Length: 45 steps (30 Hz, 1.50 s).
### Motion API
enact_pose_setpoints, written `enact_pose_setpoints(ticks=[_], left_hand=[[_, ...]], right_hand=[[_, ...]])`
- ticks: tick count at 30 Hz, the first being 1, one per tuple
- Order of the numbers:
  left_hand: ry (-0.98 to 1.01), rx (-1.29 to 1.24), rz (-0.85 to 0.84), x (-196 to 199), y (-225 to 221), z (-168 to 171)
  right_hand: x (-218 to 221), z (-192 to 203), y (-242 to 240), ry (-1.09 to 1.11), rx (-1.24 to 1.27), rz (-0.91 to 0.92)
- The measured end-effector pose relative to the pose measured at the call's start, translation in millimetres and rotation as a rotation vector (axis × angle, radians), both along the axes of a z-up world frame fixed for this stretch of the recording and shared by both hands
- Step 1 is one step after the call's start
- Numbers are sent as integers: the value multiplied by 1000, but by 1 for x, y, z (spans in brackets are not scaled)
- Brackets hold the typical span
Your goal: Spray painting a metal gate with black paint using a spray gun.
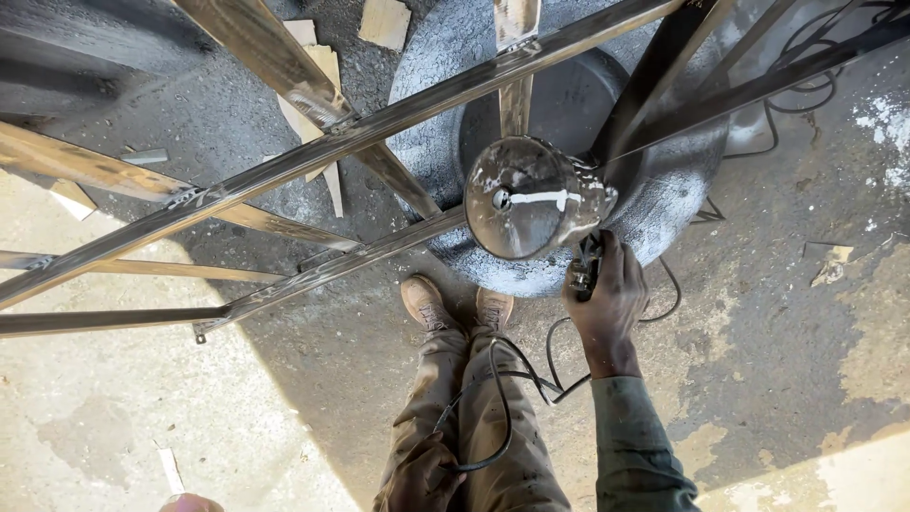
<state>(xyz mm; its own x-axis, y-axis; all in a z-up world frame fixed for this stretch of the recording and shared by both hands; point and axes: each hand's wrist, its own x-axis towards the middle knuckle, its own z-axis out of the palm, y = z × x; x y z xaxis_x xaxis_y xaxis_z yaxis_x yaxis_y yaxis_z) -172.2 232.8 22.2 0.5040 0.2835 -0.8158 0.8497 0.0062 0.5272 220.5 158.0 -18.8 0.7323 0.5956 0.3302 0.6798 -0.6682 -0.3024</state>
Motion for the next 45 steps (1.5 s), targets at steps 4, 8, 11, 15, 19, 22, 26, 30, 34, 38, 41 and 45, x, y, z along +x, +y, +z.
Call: enact_pose_setpoints(ticks=[4, 8, 11, 15, 19, 22, 26, 30, 34, 38, 41, 45], left_hand=[[-151, 27, -76, -4, 3, -9], [62, -17, -63, 10, 0, 2], [-33, 17, -132, -9, -11, -21], [-100, 7, -79, 2, -19, -21], [-193, 61, -44, 9, -30, -29], [-155, 58, -17, 15, -36, -29], [-185, 38, -1, 24, -32, -20], [-164, 72, 26, 13, -38, -31], [-145, 98, -16, 11, -36, -28], [-99, 45, -5, 11, -37, -27], [-70, 96, -8, 25, -38, -22], [-149, 40, -114, 17, -28, -23]], right_hand=[[-5, -46, -31, 167, -85, -43], [3, -51, -50, 317, -166, -79], [32, -57, -66, 157, -176, -69], [82, -12, -55, 33, -113, -56], [127, 18, -46, -133, -55, 1], [147, 38, -34, -213, 10, 35], [161, 41, -29, -222, 34, 34], [160, 12, -40, -193, 54, 46], [143, -17, -58, -68, 11, -10], [128, -49, -76, 66, -29, -57], [118, -76, -87, 190, -8, -80], [90, -73, -84, 279, 6, -102]])
